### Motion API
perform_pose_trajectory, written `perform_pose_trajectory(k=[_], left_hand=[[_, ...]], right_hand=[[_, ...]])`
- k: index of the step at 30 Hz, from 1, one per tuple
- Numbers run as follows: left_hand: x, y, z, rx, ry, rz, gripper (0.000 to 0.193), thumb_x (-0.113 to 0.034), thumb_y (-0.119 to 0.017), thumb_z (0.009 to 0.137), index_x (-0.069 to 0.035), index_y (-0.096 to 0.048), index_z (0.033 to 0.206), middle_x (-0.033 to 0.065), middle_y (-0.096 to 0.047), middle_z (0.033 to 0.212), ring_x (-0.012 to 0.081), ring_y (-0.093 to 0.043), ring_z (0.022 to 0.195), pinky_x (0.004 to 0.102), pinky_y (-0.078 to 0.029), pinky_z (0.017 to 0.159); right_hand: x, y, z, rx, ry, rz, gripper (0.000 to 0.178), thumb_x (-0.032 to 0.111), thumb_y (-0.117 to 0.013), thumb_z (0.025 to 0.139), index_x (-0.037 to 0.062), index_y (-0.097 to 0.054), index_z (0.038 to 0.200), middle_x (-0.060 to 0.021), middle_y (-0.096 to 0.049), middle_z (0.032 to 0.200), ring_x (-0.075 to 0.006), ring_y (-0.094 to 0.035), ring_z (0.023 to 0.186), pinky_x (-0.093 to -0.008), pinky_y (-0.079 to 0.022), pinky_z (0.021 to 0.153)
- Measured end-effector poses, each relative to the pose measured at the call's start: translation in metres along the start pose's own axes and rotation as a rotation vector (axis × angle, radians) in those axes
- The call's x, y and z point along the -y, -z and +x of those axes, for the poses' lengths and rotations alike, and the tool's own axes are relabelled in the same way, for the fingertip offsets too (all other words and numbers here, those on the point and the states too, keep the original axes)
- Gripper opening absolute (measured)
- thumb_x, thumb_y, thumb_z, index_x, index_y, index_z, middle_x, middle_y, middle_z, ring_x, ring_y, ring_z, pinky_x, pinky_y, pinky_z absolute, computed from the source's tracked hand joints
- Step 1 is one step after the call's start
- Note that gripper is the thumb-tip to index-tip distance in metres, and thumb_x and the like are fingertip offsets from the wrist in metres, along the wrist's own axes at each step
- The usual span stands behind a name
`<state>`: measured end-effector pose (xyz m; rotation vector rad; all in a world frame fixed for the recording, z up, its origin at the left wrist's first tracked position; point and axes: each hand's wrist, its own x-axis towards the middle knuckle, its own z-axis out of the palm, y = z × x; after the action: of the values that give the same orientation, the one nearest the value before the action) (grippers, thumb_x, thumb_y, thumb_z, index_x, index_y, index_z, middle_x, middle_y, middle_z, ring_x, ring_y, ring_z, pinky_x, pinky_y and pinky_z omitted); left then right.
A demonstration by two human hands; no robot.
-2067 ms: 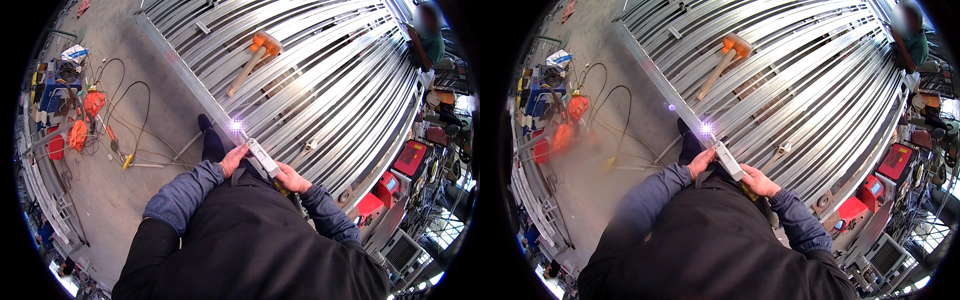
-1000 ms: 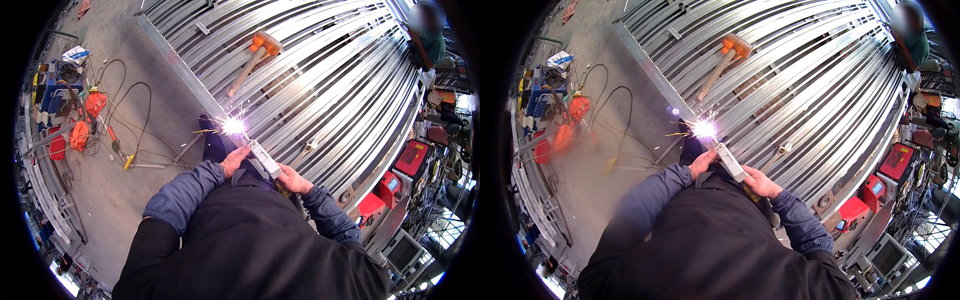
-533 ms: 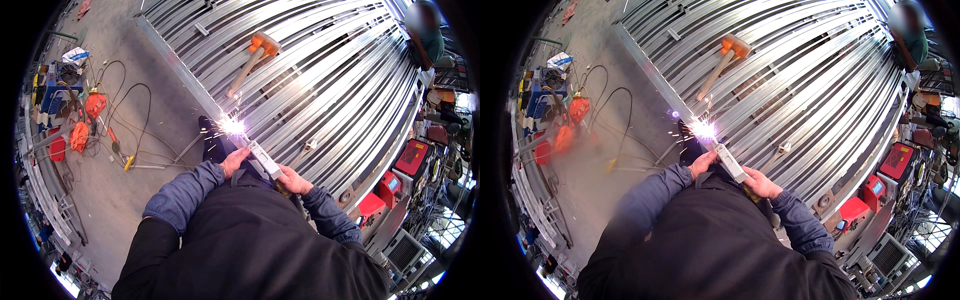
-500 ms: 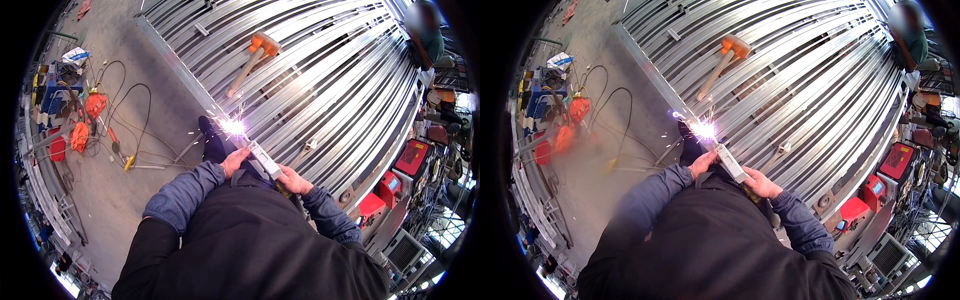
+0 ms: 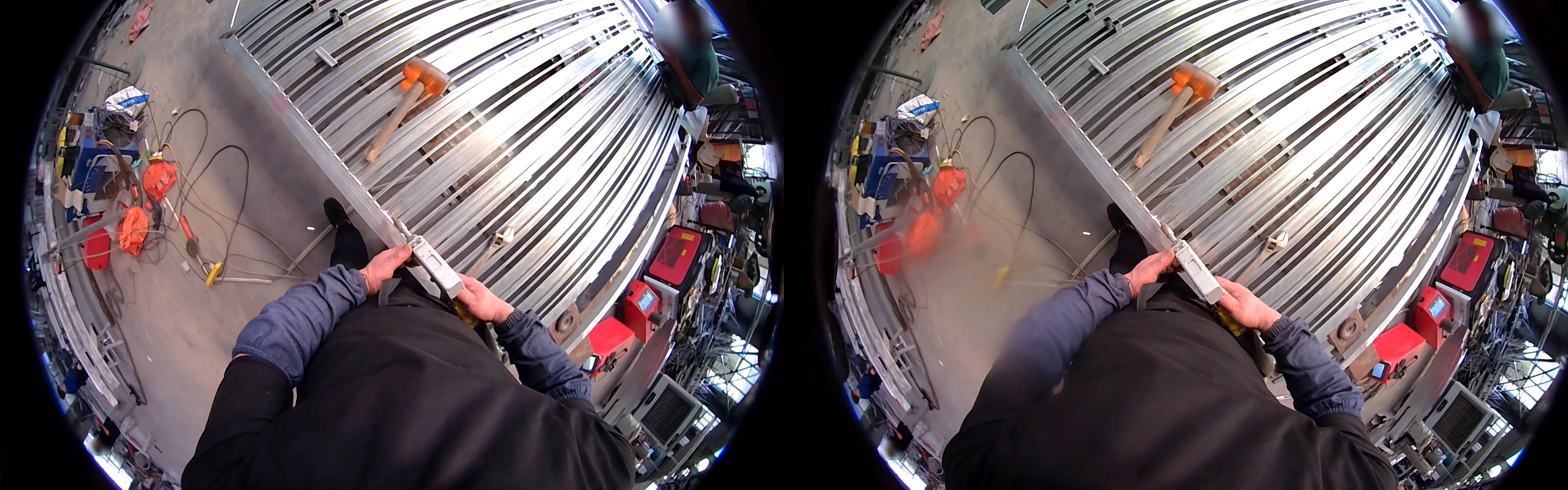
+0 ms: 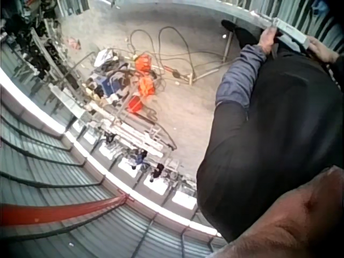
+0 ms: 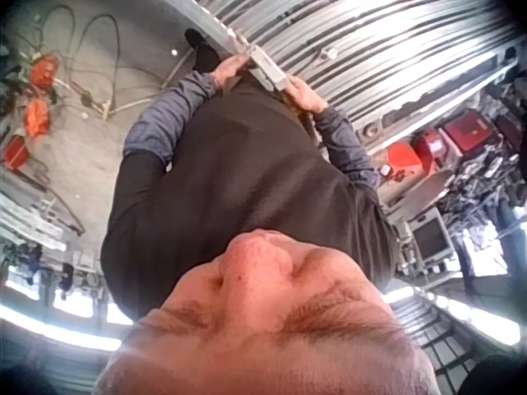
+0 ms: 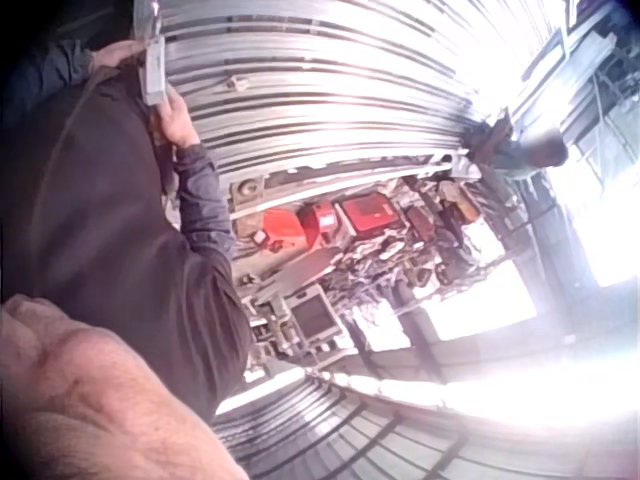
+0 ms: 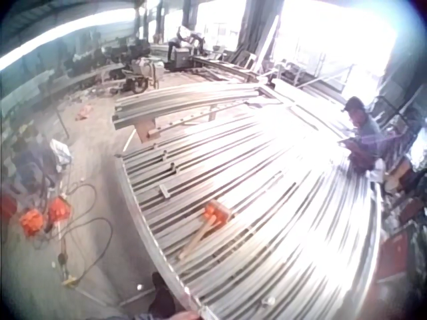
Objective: The person welds the joints of a large metal frame using a handheld welding torch. They move along the frame, applying welds to multiple connection points while sparks fly. The person briefly repositions the welding cable before continuing the welding process.
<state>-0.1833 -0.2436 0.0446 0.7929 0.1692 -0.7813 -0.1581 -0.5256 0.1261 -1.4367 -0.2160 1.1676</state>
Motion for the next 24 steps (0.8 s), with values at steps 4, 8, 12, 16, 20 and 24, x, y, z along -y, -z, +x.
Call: perform_pose_trajectory(k=[4, 8, 12, 16, 20, 24], left_hand=[[0.004, 0.000, 0.001, 0.002, 0.060, 0.124, 0.061, -0.046, -0.050, 0.109, 0.001, -0.050, 0.148, 0.0078, -0.062, 0.137, 0.0178, -0.056, 0.126, 0.0350, -0.041, 0.113], [-0.007, -0.015, 0.013, 0.031, 0.200, 0.289, 0.058, -0.031, -0.064, 0.105, 0.000, -0.047, 0.151, 0.0051, -0.063, 0.131, 0.0154, -0.058, 0.119, 0.0311, -0.045, 0.106], [-0.035, -0.058, 0.031, 0.296, 0.296, 0.407, 0.059, -0.021, -0.067, 0.103, -0.005, -0.044, 0.154, 0.0033, -0.061, 0.130, 0.0145, -0.055, 0.121, 0.0301, -0.044, 0.106], [-0.055, -0.120, 0.034, 0.630, 0.275, 0.620, 0.062, -0.026, -0.076, 0.095, -0.003, -0.050, 0.146, 0.0072, -0.059, 0.131, 0.0154, -0.049, 0.126, 0.0339, -0.039, 0.111], [-0.065, -0.156, 0.000, 0.718, 0.332, 0.745, 0.050, -0.022, -0.076, 0.095, -0.002, -0.057, 0.136, 0.0076, -0.064, 0.127, 0.0164, -0.057, 0.119, 0.0333, -0.045, 0.105], [-0.043, -0.129, -0.037, 0.632, 0.175, 0.505, 0.043, -0.018, -0.076, 0.095, -0.002, -0.061, 0.132, 0.0080, -0.069, 0.123, 0.0165, -0.063, 0.113, 0.0342, -0.049, 0.100]], right_hand=[[0.005, -0.010, -0.020, -0.117, 0.057, 0.029, 0.050, 0.026, -0.049, 0.109, 0.0001, -0.047, 0.151, -0.0081, -0.060, 0.139, -0.0170, -0.053, 0.128, -0.0315, -0.040, 0.111], [0.023, -0.013, -0.036, -0.260, 0.063, 0.127, 0.045, 0.030, -0.049, 0.110, 0.0081, -0.049, 0.149, -0.0024, -0.069, 0.113, -0.0095, -0.062, 0.094, -0.0281, -0.053, 0.084], [0.063, -0.023, -0.049, -0.453, 0.143, 0.297, 0.043, 0.024, -0.048, 0.110, 0.0028, -0.049, 0.147, -0.0025, -0.065, 0.112, -0.0116, -0.062, 0.097, -0.0287, -0.052, 0.087], [0.074, -0.034, -0.054, -0.703, 0.349, 0.196, 0.041, 0.032, -0.047, 0.110, 0.0028, -0.054, 0.137, -0.0056, -0.068, 0.110, -0.0101, -0.063, 0.087, -0.0275, -0.055, 0.077], [0.097, -0.071, -0.044, -0.809, 0.596, 0.225, 0.065, 0.056, -0.048, 0.106, -0.0006, -0.052, 0.137, -0.0116, -0.068, 0.119, -0.0143, -0.068, 0.082, -0.0305, -0.058, 0.073], [0.115, -0.118, -0.029, -0.836, 0.612, 0.306, 0.068, 0.055, -0.057, 0.103, -0.0005, -0.051, 0.141, -0.0130, -0.066, 0.129, -0.0152, -0.069, 0.091, -0.0310, -0.058, 0.078]])
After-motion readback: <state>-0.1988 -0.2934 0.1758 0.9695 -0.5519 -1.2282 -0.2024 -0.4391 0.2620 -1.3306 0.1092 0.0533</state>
